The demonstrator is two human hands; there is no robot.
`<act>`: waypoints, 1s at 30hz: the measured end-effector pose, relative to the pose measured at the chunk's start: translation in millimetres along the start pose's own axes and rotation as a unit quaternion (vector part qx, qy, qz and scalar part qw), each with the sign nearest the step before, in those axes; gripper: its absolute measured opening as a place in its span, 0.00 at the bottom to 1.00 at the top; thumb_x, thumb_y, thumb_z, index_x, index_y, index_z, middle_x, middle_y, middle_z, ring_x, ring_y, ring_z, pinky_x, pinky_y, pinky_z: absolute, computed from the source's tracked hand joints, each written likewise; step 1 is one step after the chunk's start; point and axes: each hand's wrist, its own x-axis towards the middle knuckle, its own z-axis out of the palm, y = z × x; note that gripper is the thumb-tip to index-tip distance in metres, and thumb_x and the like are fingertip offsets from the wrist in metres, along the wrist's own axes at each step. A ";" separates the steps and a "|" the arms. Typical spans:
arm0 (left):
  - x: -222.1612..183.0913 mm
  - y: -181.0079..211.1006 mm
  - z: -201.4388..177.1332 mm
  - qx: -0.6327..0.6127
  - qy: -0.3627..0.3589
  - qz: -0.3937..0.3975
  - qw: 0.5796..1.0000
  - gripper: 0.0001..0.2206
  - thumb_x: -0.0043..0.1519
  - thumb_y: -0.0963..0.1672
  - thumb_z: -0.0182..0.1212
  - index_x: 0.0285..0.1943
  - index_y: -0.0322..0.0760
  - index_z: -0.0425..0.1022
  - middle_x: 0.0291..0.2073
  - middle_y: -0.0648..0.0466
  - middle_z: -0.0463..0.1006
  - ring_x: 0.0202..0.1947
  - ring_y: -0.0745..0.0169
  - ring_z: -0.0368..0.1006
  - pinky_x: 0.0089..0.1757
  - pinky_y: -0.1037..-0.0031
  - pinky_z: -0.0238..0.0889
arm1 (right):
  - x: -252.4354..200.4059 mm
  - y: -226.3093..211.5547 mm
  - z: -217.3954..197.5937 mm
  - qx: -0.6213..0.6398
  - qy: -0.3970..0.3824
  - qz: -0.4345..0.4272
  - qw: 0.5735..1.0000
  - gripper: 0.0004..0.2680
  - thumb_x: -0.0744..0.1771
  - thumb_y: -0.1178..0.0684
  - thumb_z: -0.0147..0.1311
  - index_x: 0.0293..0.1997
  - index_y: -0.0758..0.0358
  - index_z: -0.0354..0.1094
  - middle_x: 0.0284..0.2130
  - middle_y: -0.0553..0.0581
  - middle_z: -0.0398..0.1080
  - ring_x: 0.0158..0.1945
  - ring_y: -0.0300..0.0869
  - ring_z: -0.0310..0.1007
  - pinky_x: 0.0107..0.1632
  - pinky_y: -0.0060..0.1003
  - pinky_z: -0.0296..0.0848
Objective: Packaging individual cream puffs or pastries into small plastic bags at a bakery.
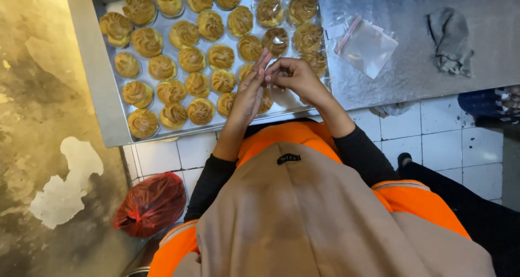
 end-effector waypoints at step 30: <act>7.8 -31.4 -56.7 -0.069 0.238 -0.063 0.967 0.13 0.68 0.42 0.50 0.59 0.36 0.75 0.40 0.52 0.79 0.36 0.62 0.76 0.40 0.69 0.73 | 3.9 174.9 -232.4 -0.454 0.351 -0.098 0.813 0.06 0.64 0.56 0.68 0.36 0.59 0.73 0.32 0.57 0.67 0.39 0.58 0.72 0.44 0.49 0.72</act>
